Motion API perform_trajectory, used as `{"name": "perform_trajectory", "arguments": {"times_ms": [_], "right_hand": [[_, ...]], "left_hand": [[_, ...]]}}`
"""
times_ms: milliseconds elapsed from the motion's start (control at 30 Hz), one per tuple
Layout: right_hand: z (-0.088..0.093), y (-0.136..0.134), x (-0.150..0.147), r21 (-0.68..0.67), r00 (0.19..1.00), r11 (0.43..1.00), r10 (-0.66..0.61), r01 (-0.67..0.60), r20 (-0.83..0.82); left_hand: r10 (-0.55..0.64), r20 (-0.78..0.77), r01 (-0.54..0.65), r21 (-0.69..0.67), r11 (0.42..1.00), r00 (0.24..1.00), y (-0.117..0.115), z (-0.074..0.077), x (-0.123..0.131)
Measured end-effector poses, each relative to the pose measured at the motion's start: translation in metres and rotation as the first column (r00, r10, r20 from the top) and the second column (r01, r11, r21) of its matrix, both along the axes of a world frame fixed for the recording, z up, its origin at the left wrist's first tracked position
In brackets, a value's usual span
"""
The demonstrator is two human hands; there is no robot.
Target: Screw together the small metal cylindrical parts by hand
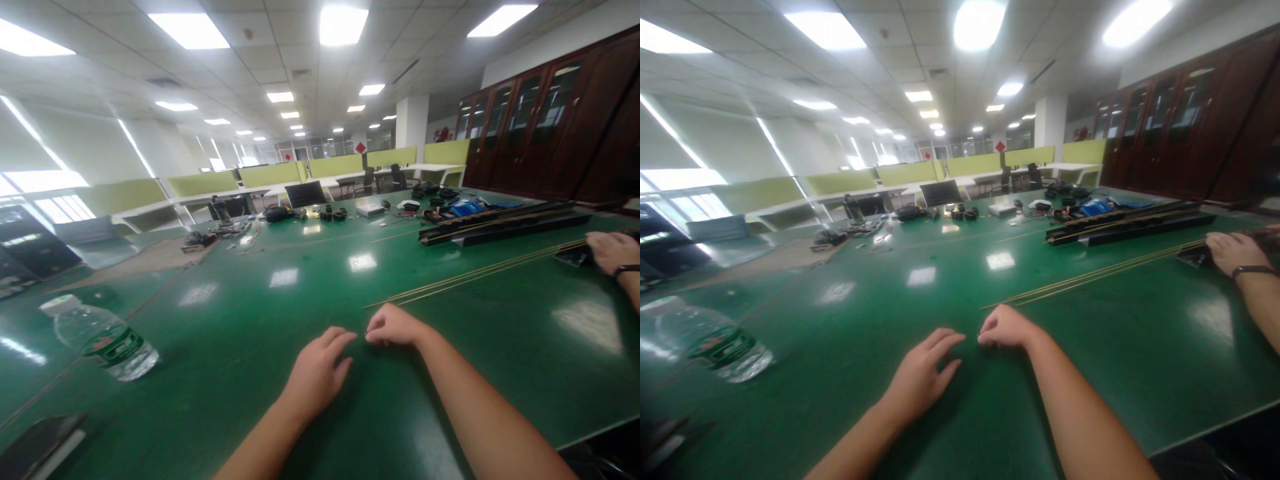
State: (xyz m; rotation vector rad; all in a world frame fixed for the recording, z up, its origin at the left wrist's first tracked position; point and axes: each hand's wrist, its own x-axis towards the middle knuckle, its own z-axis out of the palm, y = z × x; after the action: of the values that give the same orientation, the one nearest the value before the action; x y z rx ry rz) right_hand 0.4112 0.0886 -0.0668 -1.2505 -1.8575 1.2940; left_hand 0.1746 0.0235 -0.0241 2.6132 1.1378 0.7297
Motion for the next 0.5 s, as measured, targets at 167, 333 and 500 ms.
{"name": "perform_trajectory", "arguments": {"times_ms": [167, 333, 500], "right_hand": [[-0.001, 0.002, 0.003, -0.016, 1.000, 1.000, 0.018, -0.018, 0.005], [0.002, 0.001, 0.002, -0.019, 0.999, 0.999, 0.042, -0.042, -0.009], [0.003, 0.003, -0.001, -0.051, 0.998, 0.998, 0.027, -0.030, -0.060]], "left_hand": [[-0.093, -0.137, 0.093, -0.012, 0.996, 0.986, 0.038, -0.018, 0.058], [-0.010, -0.061, 0.008, -0.034, 0.999, 0.998, 0.043, -0.023, 0.049], [0.094, 0.044, -0.092, -0.035, 0.995, 0.995, 0.024, 0.002, -0.011]]}}
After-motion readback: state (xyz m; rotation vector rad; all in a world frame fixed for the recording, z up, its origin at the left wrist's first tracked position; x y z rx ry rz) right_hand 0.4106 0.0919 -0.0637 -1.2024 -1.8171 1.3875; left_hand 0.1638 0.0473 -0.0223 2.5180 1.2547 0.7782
